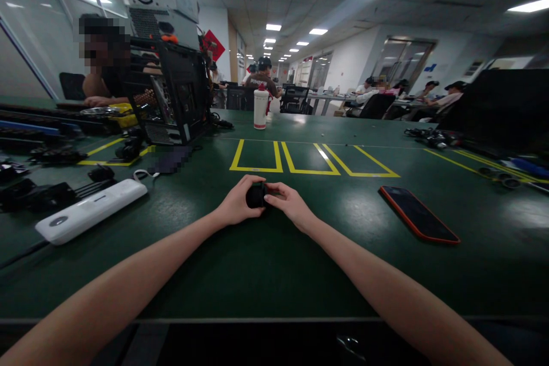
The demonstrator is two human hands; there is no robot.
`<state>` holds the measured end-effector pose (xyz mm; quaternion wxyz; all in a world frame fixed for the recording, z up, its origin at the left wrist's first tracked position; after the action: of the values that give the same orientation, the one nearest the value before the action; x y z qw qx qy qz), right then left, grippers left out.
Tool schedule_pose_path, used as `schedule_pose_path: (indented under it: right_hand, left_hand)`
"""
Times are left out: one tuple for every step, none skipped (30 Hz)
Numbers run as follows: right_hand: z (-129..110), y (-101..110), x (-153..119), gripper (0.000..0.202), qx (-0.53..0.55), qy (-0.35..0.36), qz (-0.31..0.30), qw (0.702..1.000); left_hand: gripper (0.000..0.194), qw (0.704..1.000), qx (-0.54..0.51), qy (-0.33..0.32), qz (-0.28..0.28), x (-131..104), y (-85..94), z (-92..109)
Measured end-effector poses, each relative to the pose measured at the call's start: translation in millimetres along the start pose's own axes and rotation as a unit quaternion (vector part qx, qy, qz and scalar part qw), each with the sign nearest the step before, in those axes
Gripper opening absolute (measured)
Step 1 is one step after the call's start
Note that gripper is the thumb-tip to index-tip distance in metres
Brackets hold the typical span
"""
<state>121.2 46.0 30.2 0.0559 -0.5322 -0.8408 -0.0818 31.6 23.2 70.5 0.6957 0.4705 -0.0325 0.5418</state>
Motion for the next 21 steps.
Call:
schedule_pose_path:
  right_hand:
    - [-1.4,-1.9,-0.8,0.035,0.013,0.004,-0.014,1.000]
    - [-2.5,-3.4,-1.7,0.037,0.023,0.005,-0.024,0.999]
    - [-3.0,-4.4,-2.5,0.038,0.029,0.003,-0.030,0.999]
    - [-3.6,-4.7,-3.1,0.037,0.028,0.001,-0.030,0.999]
    - [-4.1,-4.2,-3.3,0.034,0.024,-0.001,-0.025,0.999]
    - [-4.4,-3.2,-3.2,0.030,0.017,-0.003,-0.015,1.000]
    - [-4.6,-1.9,-2.8,0.027,0.011,-0.003,-0.003,1.000]
    - [-4.6,-0.8,-2.1,0.024,0.006,-0.003,0.009,1.000]
    - [-4.4,0.1,-1.3,0.024,0.004,-0.004,0.019,1.000]
    - [-3.6,0.9,-0.5,0.025,0.003,-0.006,0.028,1.000]
    - [-2.3,1.4,0.4,0.026,0.001,-0.011,0.032,0.999]
    - [-1.1,1.8,1.1,0.028,-0.001,-0.016,0.034,0.999]
    - [-0.6,1.5,1.5,0.030,-0.005,-0.019,0.031,0.999]
    - [-0.9,0.6,1.6,0.031,-0.007,-0.019,0.022,1.000]
    - [-2.4,-0.7,1.4,0.031,-0.007,-0.014,0.011,1.000]
    - [-5.0,-2.0,0.7,0.031,-0.004,-0.005,-0.001,1.000]
    - [-7.8,-3.2,-0.3,0.031,0.002,0.005,-0.011,1.000]
    - [-9.8,-4.1,-1.5,0.032,0.010,0.012,-0.019,1.000]
    - [-10.9,-4.7,-2.5,0.033,0.016,0.015,-0.025,0.999]
    - [-11.0,-4.9,-3.3,0.033,0.017,0.015,-0.026,0.999]
    - [-10.4,-4.6,-3.6,0.031,0.014,0.013,-0.023,1.000]
  left_hand:
    - [0.058,1.000,0.001,-0.002,0.001,-0.1,0.1,0.3]
    - [0.059,1.000,0.002,-0.005,0.003,-0.1,0.5,1.0]
    - [0.060,1.000,0.004,-0.007,0.006,-0.2,1.1,1.6]
    - [0.060,1.000,0.004,-0.007,0.007,-0.2,1.5,2.1]
    - [0.060,1.000,0.004,-0.006,0.006,-0.3,1.5,2.4]
    - [0.060,1.000,0.003,-0.004,0.005,-0.3,1.6,2.7]
    - [0.059,1.000,0.002,-0.003,0.005,-0.4,1.8,3.0]
    - [0.059,1.000,0.001,-0.001,0.004,-0.5,1.8,3.0]
    - [0.059,1.000,0.000,0.001,0.005,-0.5,1.9,2.9]
    - [0.059,1.000,-0.001,0.003,0.006,-0.5,2.2,2.6]
    - [0.059,1.000,-0.001,0.005,0.009,-0.5,2.7,2.1]
    - [0.059,1.000,-0.001,0.008,0.009,-0.4,2.8,1.6]
    - [0.059,1.000,-0.001,0.011,0.009,-0.4,2.8,1.2]
    - [0.059,1.000,-0.001,0.012,0.009,-0.4,2.8,0.9]
    - [0.059,1.000,-0.001,0.013,0.008,-0.4,2.7,0.9]
    - [0.059,1.000,-0.001,0.012,0.006,-0.4,2.6,1.2]
    - [0.059,1.000,-0.001,0.009,0.006,-0.5,2.7,1.8]
    - [0.059,1.000,-0.001,0.005,0.006,-0.6,2.8,2.4]
    - [0.059,1.000,0.000,0.001,0.007,-0.8,3.0,2.9]
    - [0.059,1.000,0.000,-0.002,0.007,-0.9,3.0,3.1]
    - [0.059,1.000,0.001,-0.004,0.008,-1.0,2.9,3.0]
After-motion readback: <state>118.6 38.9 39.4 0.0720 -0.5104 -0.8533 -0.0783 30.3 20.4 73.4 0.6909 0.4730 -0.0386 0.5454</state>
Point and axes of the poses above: each hand's wrist, its own x-axis towards the middle knuckle, its own y-axis out of the back of the hand, z = x × y, the point moved 10 cm from there along x, towards the middle knuckle, and after that the axes turned 3 degrees about -x, right-handed, at the moved point
